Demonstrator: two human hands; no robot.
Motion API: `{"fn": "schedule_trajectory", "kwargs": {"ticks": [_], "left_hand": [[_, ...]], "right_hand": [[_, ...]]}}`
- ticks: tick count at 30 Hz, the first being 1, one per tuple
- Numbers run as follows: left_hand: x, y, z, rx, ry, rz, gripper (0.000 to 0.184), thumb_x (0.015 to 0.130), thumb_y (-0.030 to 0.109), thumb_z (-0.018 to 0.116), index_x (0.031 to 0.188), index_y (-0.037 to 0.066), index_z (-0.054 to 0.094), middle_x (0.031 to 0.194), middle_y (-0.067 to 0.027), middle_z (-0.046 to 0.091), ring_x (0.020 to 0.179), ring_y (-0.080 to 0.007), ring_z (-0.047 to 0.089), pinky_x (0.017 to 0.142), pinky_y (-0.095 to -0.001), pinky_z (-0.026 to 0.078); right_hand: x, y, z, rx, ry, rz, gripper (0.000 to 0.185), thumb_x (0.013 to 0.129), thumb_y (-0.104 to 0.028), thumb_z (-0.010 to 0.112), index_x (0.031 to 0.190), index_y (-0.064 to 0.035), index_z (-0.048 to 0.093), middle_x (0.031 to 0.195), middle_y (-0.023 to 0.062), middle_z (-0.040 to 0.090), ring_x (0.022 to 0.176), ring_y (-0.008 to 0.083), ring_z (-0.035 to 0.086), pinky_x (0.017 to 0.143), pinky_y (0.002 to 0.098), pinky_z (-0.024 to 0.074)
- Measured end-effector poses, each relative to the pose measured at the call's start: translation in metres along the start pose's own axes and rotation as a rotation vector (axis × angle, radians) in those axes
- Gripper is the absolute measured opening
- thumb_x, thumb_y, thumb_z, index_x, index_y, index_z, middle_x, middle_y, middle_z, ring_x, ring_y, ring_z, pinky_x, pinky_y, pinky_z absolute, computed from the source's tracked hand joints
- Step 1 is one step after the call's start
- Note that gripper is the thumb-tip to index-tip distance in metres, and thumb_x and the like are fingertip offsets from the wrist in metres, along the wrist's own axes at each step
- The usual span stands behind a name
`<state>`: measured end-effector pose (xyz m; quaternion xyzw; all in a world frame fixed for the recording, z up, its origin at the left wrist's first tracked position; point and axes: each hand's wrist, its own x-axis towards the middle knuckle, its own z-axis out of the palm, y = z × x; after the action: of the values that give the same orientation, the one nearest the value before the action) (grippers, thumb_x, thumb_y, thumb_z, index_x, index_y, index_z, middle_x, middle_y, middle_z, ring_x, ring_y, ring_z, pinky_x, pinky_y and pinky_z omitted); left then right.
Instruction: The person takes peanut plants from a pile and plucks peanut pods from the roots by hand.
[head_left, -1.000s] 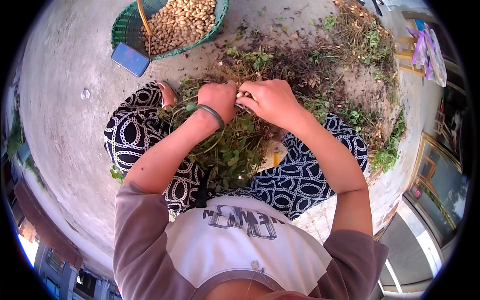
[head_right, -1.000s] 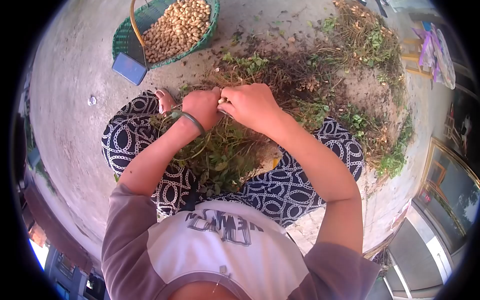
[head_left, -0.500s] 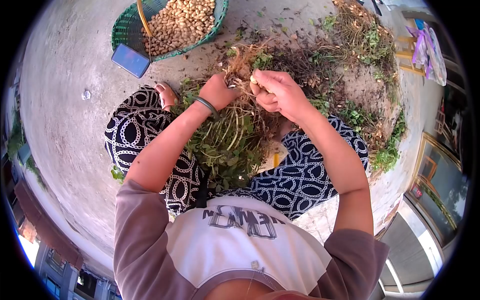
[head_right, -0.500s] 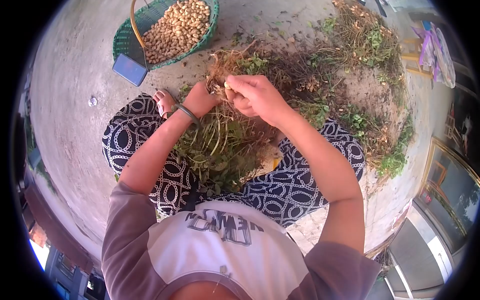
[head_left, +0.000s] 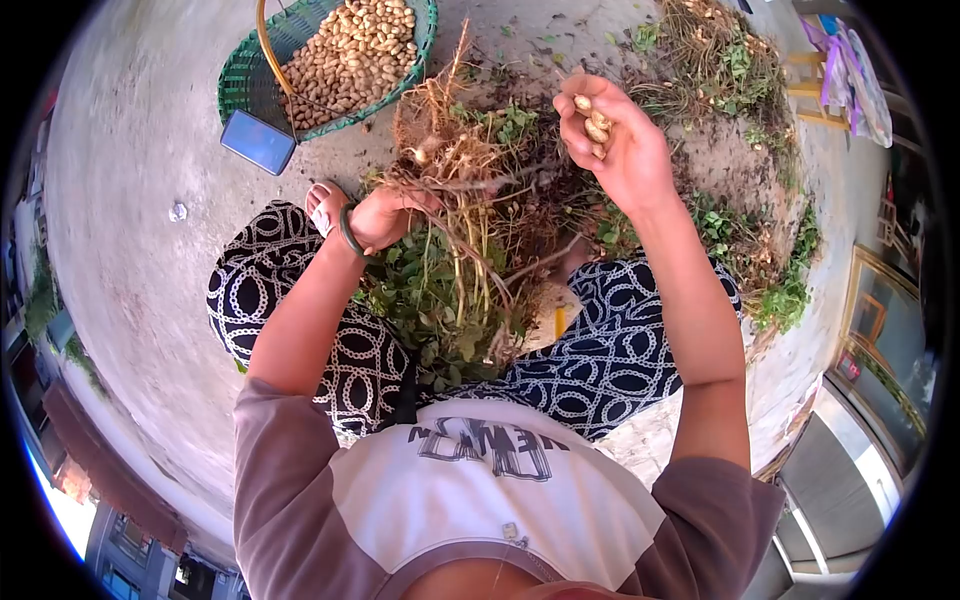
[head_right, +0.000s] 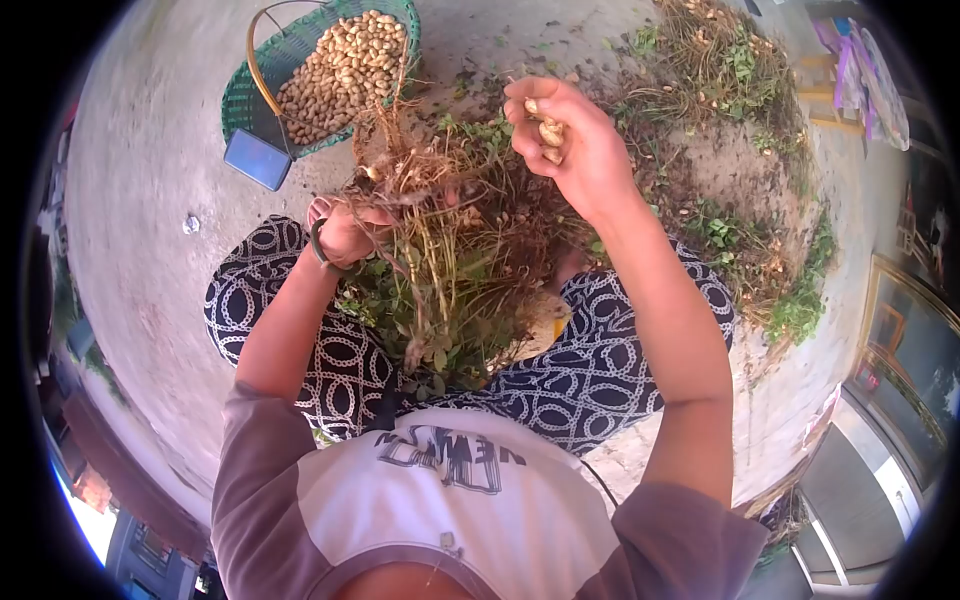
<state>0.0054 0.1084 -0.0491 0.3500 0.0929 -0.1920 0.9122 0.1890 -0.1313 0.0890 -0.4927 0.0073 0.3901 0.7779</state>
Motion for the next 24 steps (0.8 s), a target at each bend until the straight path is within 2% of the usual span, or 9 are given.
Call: {"fn": "schedule_trajectory", "kwargs": {"ticks": [4, 8, 9, 11, 14, 17, 20, 21, 24], "left_hand": [[-0.001, 0.020, 0.050, -0.150, 0.218, 0.013, 0.026, 0.082, 0.023, 0.067, 0.098, 0.002, 0.069, 0.106, -0.0104, 0.068, 0.105, -0.0243, 0.059, 0.096, -0.0395, 0.042], [-0.009, 0.003, 0.012, -0.153, 0.112, -0.011, 0.033, 0.086, 0.027, 0.061, 0.111, 0.006, 0.064, 0.109, -0.0058, 0.065, 0.103, -0.0214, 0.059, 0.095, -0.0382, 0.043], [-0.007, 0.019, 0.043, -0.172, 0.085, 0.019, 0.034, 0.088, 0.030, 0.058, 0.112, 0.007, 0.063, 0.111, -0.0053, 0.065, 0.104, -0.0203, 0.059, 0.094, -0.0378, 0.043], [0.007, 0.025, 0.057, -0.074, 0.252, -0.132, 0.040, 0.091, 0.036, 0.053, 0.119, 0.008, 0.059, 0.117, -0.0046, 0.062, 0.111, -0.0208, 0.057, 0.097, -0.0410, 0.043], [0.014, 0.005, 0.038, -0.072, 0.283, -0.129, 0.041, 0.094, 0.038, 0.049, 0.122, 0.009, 0.057, 0.116, -0.0042, 0.063, 0.106, -0.0173, 0.059, 0.092, -0.0365, 0.045], [0.019, 0.010, 0.052, -0.021, 0.277, -0.151, 0.042, 0.094, 0.036, 0.048, 0.124, 0.008, 0.056, 0.115, -0.0036, 0.063, 0.108, -0.0149, 0.058, 0.094, -0.0343, 0.043], [0.024, 0.022, 0.084, 0.161, 0.323, -0.108, 0.043, 0.094, 0.036, 0.049, 0.125, 0.007, 0.055, 0.119, -0.0052, 0.062, 0.111, -0.0171, 0.057, 0.096, -0.0341, 0.042], [0.028, 0.010, 0.072, 0.477, 0.295, -0.057, 0.053, 0.094, 0.044, 0.049, 0.126, 0.002, 0.054, 0.123, -0.0074, 0.061, 0.114, -0.0205, 0.057, 0.095, -0.0347, 0.043], [0.029, 0.017, 0.084, 1.261, 0.135, -0.550, 0.089, 0.092, 0.065, 0.039, 0.144, -0.006, 0.028, 0.117, -0.0229, 0.063, 0.106, -0.0360, 0.062, 0.098, -0.0398, 0.045]], "right_hand": [[0.002, 0.004, -0.010, -0.227, -0.008, 0.037, 0.019, 0.097, -0.012, 0.049, 0.104, 0.0019, 0.060, 0.076, 0.0024, 0.057, 0.053, 0.0057, 0.043, 0.044, 0.0189, 0.0293], [-0.012, 0.008, 0.016, -0.674, -0.269, 0.050, 0.021, 0.097, -0.013, 0.053, 0.096, 0.0020, 0.068, 0.057, -0.0003, 0.053, 0.048, 0.0048, 0.045, 0.042, 0.0201, 0.0328], [-0.021, 0.009, 0.030, -0.711, -0.272, 0.050, 0.019, 0.097, -0.012, 0.054, 0.104, -0.0009, 0.068, 0.060, -0.0002, 0.055, 0.049, 0.0048, 0.045, 0.044, 0.0222, 0.0355], [-0.029, 0.012, 0.048, -0.777, -0.286, -0.004, 0.017, 0.092, -0.014, 0.060, 0.104, -0.0062, 0.070, 0.062, 0.0049, 0.062, 0.049, 0.0096, 0.052, 0.049, 0.0266, 0.0428], [-0.024, 0.041, 0.042, -1.115, -0.223, -0.415, 0.017, 0.086, -0.015, 0.064, 0.102, -0.0136, 0.070, 0.066, 0.0130, 0.063, 0.055, 0.0253, 0.061, 0.053, 0.0364, 0.0465], [-0.023, 0.045, 0.039, -1.457, -0.147, -0.408, 0.016, 0.086, -0.017, 0.064, 0.100, -0.0146, 0.070, 0.065, 0.0118, 0.064, 0.057, 0.0292, 0.062, 0.053, 0.0377, 0.0465], [-0.018, 0.039, 0.032, -1.209, -0.118, -0.301, 0.018, 0.089, -0.021, 0.064, 0.104, -0.0107, 0.069, 0.065, 0.0076, 0.063, 0.053, 0.0180, 0.057, 0.053, 0.0342, 0.0456], [-0.015, 0.031, 0.027, -1.090, -0.111, -0.218, 0.019, 0.090, -0.022, 0.064, 0.105, -0.0096, 0.068, 0.065, 0.0060, 0.063, 0.053, 0.0148, 0.056, 0.053, 0.0334, 0.0454], [-0.002, -0.004, 0.002, -0.662, 0.189, 0.050, 0.023, 0.096, -0.020, 0.058, 0.108, -0.0016, 0.065, 0.069, -0.0024, 0.054, 0.054, 0.0060, 0.046, 0.048, 0.0197, 0.0366]]}}
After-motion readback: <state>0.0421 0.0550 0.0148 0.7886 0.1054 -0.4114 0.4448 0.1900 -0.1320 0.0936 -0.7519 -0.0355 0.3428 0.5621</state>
